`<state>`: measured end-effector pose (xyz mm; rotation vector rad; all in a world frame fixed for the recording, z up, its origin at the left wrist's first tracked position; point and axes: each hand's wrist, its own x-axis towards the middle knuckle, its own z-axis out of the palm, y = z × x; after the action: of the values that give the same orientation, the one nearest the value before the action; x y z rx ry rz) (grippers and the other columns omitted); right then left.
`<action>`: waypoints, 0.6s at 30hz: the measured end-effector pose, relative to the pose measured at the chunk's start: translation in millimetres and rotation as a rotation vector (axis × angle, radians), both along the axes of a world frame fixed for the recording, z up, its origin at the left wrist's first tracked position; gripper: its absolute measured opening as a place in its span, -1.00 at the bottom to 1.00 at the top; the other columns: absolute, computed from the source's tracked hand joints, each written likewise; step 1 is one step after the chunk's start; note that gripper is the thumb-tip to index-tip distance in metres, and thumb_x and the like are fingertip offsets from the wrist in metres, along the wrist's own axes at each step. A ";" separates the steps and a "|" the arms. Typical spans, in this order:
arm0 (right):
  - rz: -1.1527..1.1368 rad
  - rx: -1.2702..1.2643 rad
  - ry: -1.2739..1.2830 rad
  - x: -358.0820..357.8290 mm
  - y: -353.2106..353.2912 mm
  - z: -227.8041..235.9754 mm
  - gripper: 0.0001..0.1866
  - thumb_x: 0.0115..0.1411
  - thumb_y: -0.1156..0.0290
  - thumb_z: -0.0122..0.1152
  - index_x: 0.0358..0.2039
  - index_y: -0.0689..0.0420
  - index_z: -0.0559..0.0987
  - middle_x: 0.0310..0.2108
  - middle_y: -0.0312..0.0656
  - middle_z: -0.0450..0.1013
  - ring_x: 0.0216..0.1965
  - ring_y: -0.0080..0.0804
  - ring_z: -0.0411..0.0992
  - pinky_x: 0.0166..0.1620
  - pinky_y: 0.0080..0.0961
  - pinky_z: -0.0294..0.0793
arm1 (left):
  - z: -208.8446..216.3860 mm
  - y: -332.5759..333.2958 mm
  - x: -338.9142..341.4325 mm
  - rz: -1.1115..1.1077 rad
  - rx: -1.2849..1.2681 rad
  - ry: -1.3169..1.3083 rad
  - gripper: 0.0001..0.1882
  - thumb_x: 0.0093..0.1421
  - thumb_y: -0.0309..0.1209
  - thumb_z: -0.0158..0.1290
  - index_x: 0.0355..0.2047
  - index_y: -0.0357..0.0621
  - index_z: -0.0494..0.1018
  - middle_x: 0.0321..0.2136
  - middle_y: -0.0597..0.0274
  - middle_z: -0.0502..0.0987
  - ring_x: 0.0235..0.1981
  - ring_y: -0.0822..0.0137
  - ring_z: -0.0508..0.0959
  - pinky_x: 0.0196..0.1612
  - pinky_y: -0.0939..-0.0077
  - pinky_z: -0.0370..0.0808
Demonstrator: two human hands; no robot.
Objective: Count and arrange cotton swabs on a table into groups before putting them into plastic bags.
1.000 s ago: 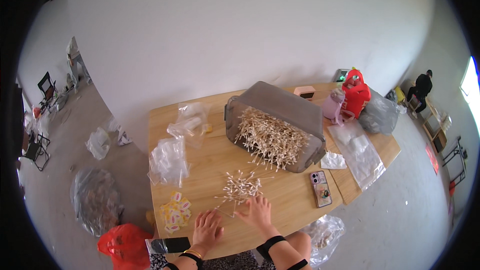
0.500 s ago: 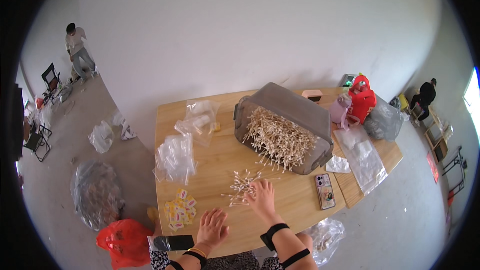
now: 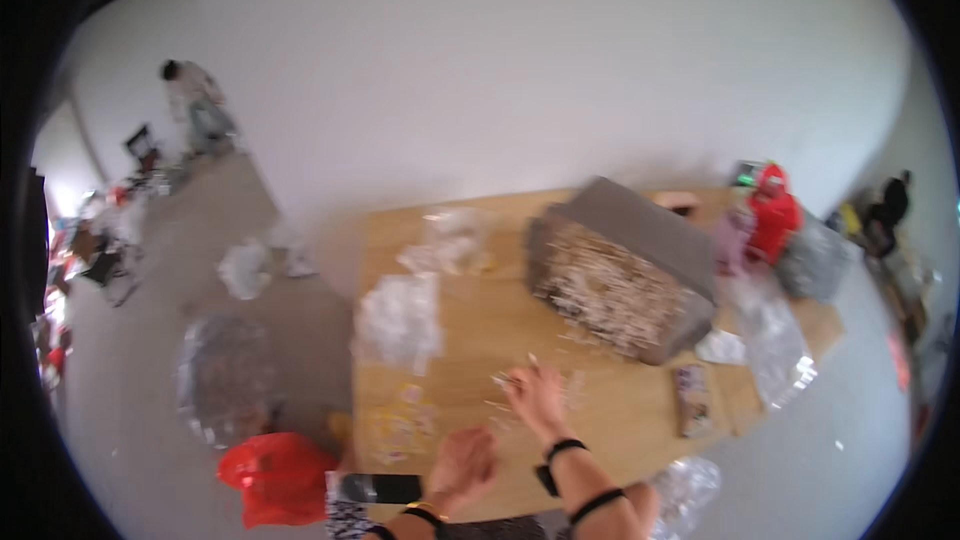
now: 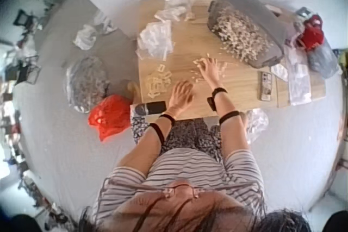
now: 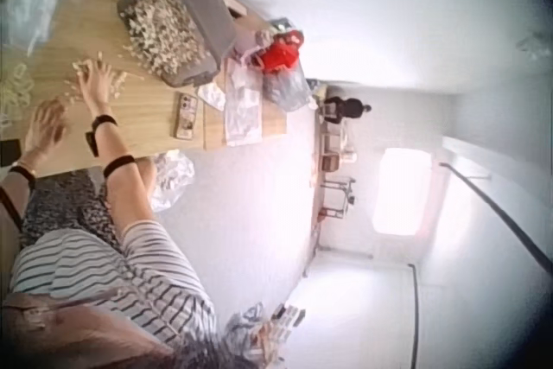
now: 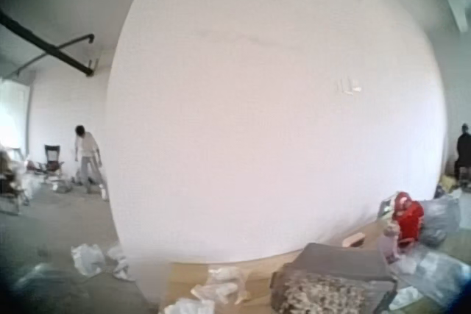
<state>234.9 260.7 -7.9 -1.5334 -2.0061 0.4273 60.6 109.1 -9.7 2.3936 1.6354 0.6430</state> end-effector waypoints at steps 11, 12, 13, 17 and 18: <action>0.077 0.145 -0.007 -14.2 -48.0 -10.1 -0.82 0.04 0.34 0.34 -0.31 -0.01 0.58 -0.25 -0.13 0.43 -0.09 0.00 0.33 -0.01 -0.03 0.27 | -3.0 -8.1 20.8 -0.007 -0.021 -0.044 -0.45 0.18 -0.18 0.14 0.18 0.02 0.41 0.30 0.11 0.27 0.39 0.02 0.12 0.44 -0.03 -0.02; 0.074 0.126 0.000 -15.5 -49.7 -9.8 -0.81 0.04 0.33 0.34 -0.31 -0.01 0.57 -0.24 -0.12 0.43 -0.08 -0.01 0.33 -0.01 -0.02 0.27 | -5.0 -7.4 19.8 -0.004 -0.013 -0.044 -0.45 0.18 -0.18 0.14 0.18 0.02 0.41 0.30 0.11 0.27 0.39 0.02 0.12 0.44 -0.03 -0.02; 0.075 0.131 -0.003 -14.2 -52.3 -9.4 -0.81 0.04 0.33 0.34 -0.31 -0.01 0.57 -0.24 -0.12 0.43 -0.08 -0.01 0.33 -0.01 -0.02 0.27 | -7.5 -8.3 20.2 -0.022 -0.040 -0.035 -0.44 0.19 -0.18 0.13 0.21 0.04 0.39 0.30 0.11 0.28 0.38 0.03 0.14 0.43 -0.03 0.00; 0.151 0.060 0.052 -8.5 -58.4 -10.2 -0.87 0.04 0.32 0.36 -0.36 -0.02 0.64 -0.28 -0.17 0.45 -0.06 -0.03 0.34 0.05 -0.05 0.28 | -4.7 -10.4 22.7 -0.012 -0.108 0.040 -0.39 0.22 -0.17 0.10 0.29 0.09 0.32 0.32 0.11 0.27 0.39 0.02 0.13 0.44 -0.04 -0.02; 0.188 0.045 0.052 -6.3 -59.4 -10.4 -0.88 0.04 0.31 0.36 -0.37 -0.03 0.66 -0.31 -0.19 0.45 -0.06 -0.04 0.36 0.07 -0.06 0.29 | -5.0 -10.3 23.5 -0.015 -0.106 0.035 -0.39 0.22 -0.17 0.10 0.29 0.09 0.32 0.32 0.11 0.27 0.39 0.02 0.13 0.44 -0.04 -0.02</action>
<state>228.5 201.3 -18.3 -1.2989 -2.1125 0.4876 84.1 98.8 -14.6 2.3519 1.6208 0.5014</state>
